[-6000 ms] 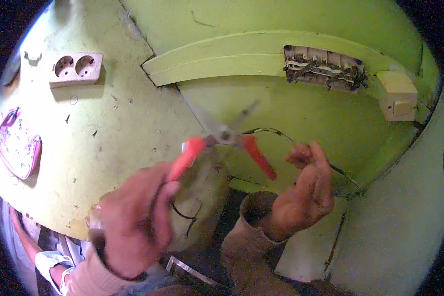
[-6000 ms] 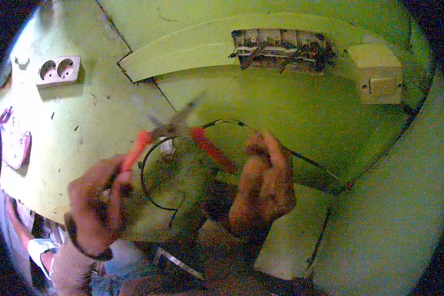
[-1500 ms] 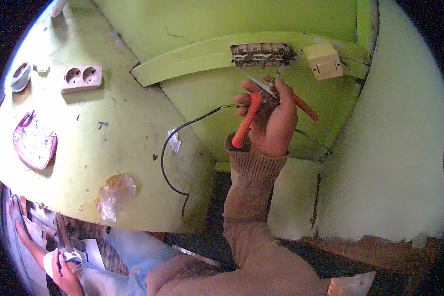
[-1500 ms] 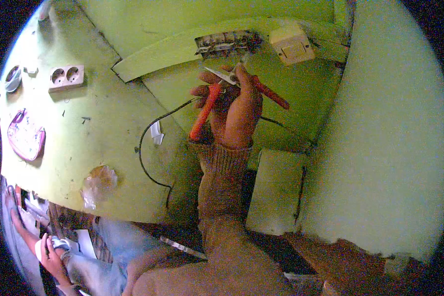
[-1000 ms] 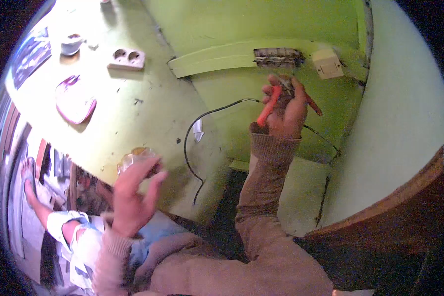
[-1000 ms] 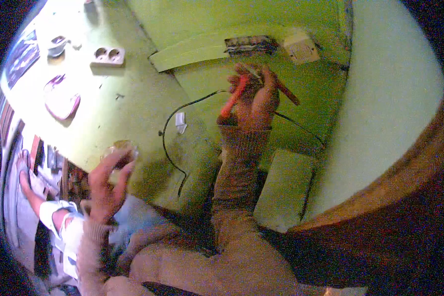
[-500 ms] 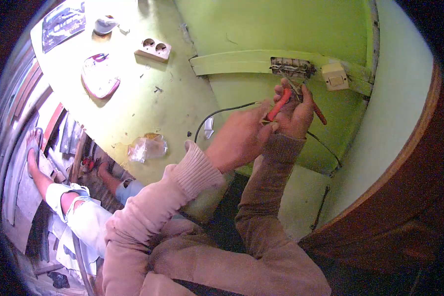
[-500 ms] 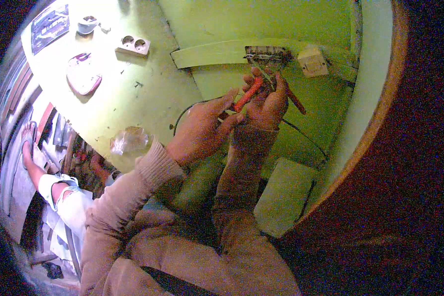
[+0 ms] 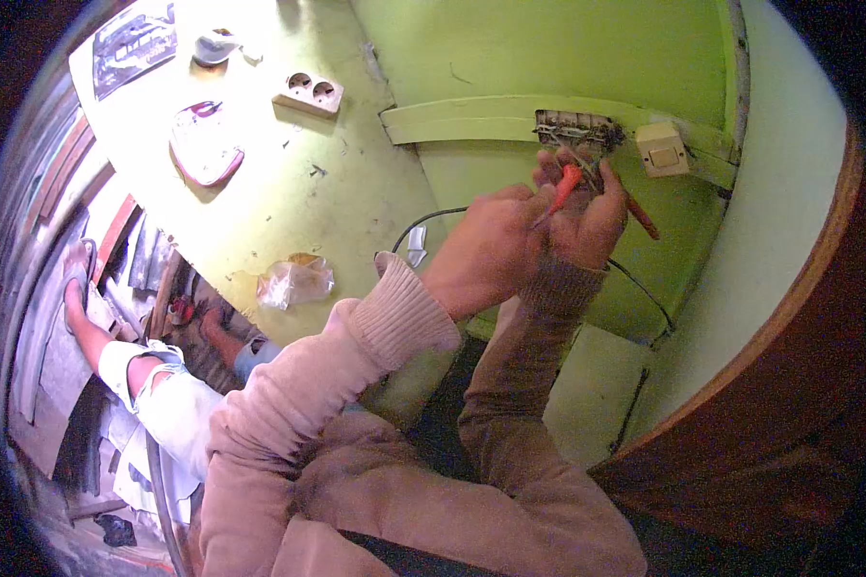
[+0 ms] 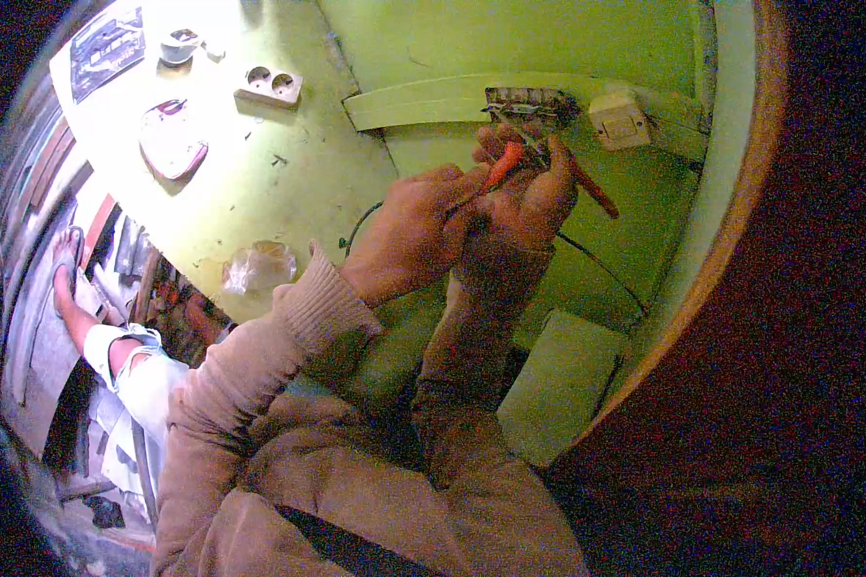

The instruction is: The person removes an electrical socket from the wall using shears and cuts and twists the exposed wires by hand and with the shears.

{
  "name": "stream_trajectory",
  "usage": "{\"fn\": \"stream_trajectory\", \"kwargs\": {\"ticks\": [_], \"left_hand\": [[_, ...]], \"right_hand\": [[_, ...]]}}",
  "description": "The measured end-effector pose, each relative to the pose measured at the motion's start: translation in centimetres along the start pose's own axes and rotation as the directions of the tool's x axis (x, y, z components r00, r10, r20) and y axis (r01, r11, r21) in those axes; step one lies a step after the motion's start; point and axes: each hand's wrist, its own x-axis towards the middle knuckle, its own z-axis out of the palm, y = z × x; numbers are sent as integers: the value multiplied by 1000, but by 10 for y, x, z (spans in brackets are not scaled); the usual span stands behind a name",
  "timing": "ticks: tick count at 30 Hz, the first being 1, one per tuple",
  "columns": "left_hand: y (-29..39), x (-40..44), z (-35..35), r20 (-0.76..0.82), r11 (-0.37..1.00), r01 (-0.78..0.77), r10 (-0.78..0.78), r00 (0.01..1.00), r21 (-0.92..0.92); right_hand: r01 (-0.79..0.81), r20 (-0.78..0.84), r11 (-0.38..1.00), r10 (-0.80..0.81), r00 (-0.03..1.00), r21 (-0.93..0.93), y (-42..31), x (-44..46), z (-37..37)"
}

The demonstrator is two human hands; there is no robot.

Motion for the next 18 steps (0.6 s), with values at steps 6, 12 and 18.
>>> {"fn": "stream_trajectory", "kwargs": {"ticks": [6, 12, 18], "left_hand": [[-2, 1, -1, -9, 997, 55, -55, 998, -49], [-25, -8, 11, 40, 987, 137, -134, 990, -78], [-34, -10, 19, -23, 976, 100, -106, 994, -193]], "right_hand": [[292, -73, 712, -433, 898, -639, -3, 12, 5], [87, 79, -16, -591, 803, -996, 4, 32, -6], [139, -152, 607, -403, 903, -782, 6, 0, 21]]}}
